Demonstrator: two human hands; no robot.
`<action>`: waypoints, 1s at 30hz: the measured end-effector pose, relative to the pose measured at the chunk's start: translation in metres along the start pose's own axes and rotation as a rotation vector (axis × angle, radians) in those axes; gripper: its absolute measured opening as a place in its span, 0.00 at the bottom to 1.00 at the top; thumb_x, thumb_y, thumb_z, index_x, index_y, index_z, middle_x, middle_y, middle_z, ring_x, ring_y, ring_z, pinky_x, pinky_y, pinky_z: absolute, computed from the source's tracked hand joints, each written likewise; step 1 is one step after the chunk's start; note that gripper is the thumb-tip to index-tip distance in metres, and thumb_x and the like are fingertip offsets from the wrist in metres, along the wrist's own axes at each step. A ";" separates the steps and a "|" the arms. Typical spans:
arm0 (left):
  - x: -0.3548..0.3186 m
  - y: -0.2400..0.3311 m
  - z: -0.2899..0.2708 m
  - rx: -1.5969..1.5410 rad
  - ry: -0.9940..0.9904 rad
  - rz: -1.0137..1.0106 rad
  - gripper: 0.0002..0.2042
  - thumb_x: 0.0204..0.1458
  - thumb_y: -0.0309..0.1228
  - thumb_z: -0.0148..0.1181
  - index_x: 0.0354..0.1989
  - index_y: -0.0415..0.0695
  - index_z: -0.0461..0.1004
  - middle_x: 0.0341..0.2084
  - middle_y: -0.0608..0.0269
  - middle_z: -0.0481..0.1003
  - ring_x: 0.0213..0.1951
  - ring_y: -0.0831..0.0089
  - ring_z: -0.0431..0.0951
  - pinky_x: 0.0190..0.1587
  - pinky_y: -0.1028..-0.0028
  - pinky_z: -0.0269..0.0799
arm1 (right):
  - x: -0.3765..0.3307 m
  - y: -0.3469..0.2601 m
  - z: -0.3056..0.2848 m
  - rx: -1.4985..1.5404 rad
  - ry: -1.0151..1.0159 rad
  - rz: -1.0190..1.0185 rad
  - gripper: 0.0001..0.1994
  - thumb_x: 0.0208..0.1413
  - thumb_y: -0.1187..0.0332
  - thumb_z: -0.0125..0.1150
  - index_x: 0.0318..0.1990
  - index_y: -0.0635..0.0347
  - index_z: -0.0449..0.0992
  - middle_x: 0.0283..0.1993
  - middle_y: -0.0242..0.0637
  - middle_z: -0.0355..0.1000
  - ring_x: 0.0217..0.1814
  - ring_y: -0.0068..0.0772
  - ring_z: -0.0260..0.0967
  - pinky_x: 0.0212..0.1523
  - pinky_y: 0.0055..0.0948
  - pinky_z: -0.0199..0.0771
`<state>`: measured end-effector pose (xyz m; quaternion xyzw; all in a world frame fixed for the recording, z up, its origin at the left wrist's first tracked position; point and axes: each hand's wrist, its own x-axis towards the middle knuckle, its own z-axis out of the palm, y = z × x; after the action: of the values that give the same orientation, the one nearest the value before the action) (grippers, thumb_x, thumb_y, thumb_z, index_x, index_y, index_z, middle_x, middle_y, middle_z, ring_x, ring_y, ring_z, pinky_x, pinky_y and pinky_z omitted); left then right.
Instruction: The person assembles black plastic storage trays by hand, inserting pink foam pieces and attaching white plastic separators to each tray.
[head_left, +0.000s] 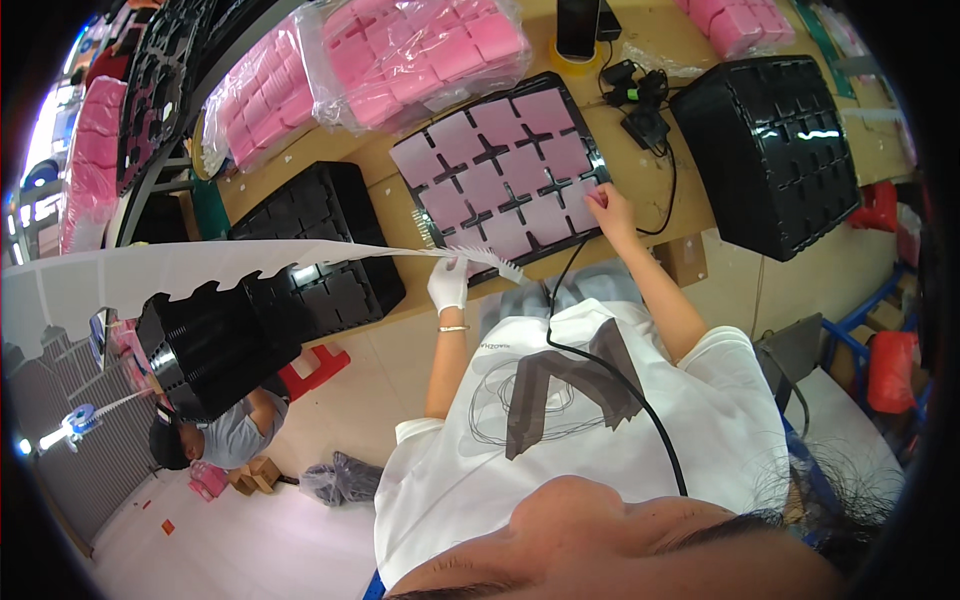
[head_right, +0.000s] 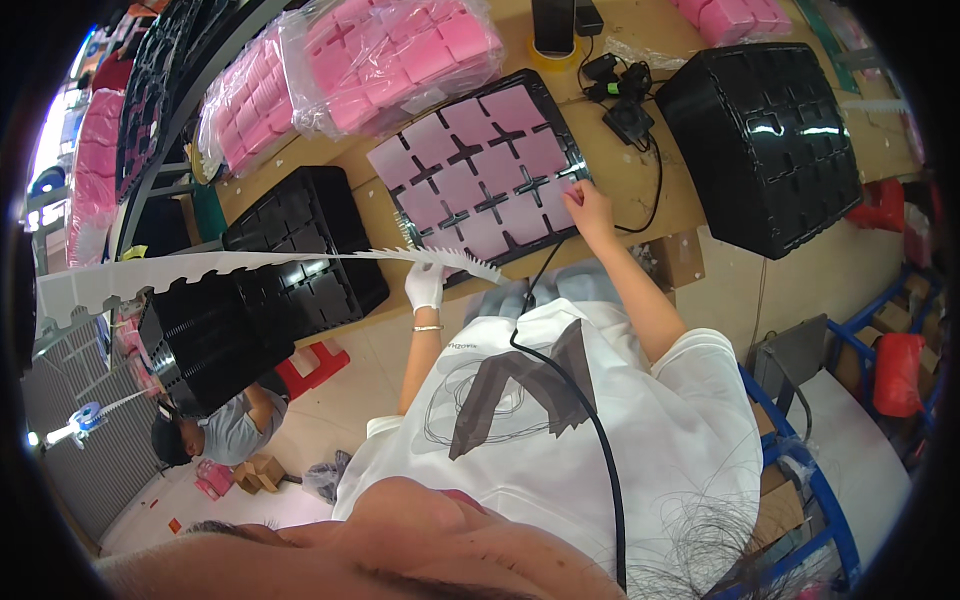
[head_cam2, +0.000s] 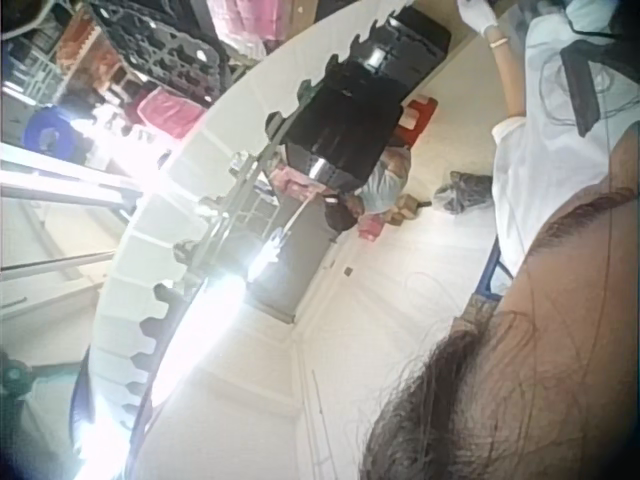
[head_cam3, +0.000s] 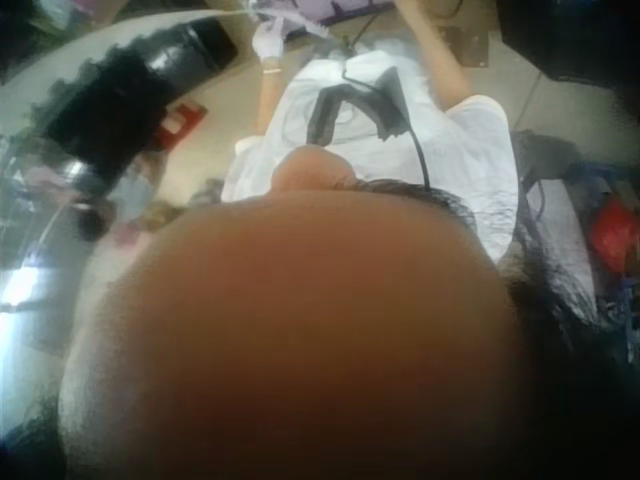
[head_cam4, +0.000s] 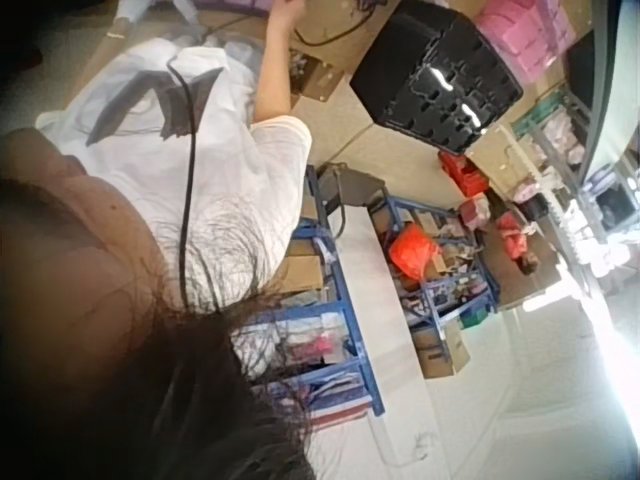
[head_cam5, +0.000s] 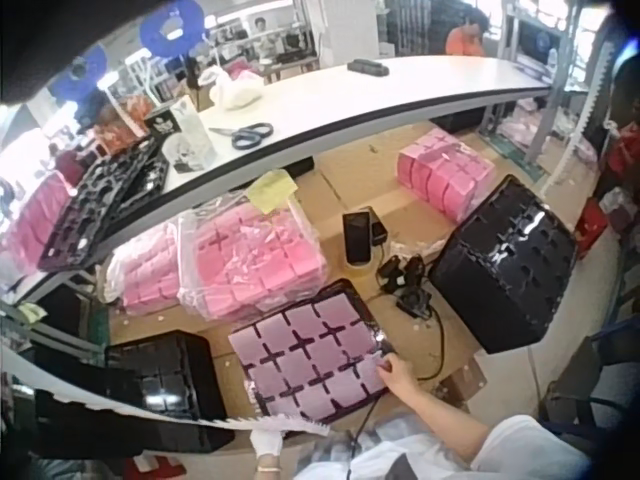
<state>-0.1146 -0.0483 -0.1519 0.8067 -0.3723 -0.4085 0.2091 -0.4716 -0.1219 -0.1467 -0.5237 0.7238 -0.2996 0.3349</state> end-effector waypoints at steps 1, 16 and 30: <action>-0.004 0.004 0.000 0.000 -0.003 -0.003 0.16 0.53 0.40 0.62 0.40 0.38 0.79 0.28 0.52 0.81 0.27 0.70 0.81 0.36 0.71 0.76 | 0.002 0.000 0.001 0.060 0.026 0.006 0.10 0.51 0.66 0.67 0.34 0.61 0.74 0.28 0.39 0.75 0.29 0.34 0.74 0.33 0.31 0.73; -0.020 0.041 0.001 0.347 0.103 0.094 0.24 0.53 0.54 0.57 0.37 0.41 0.80 0.34 0.44 0.79 0.40 0.46 0.79 0.44 0.58 0.74 | 0.006 0.013 0.001 0.015 0.085 -0.059 0.07 0.53 0.70 0.67 0.33 0.62 0.75 0.26 0.33 0.73 0.27 0.23 0.68 0.31 0.24 0.69; 0.017 0.089 -0.017 0.373 0.452 0.543 0.24 0.49 0.34 0.66 0.50 0.31 0.70 0.51 0.38 0.71 0.53 0.44 0.71 0.55 0.57 0.68 | 0.047 -0.037 -0.003 -0.247 0.311 -0.288 0.15 0.55 0.68 0.61 0.49 0.60 0.71 0.50 0.46 0.70 0.52 0.45 0.67 0.52 0.41 0.67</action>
<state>-0.1322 -0.1180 -0.0933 0.7728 -0.5841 -0.0760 0.2361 -0.4644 -0.1771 -0.1237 -0.6060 0.7157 -0.3305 0.1066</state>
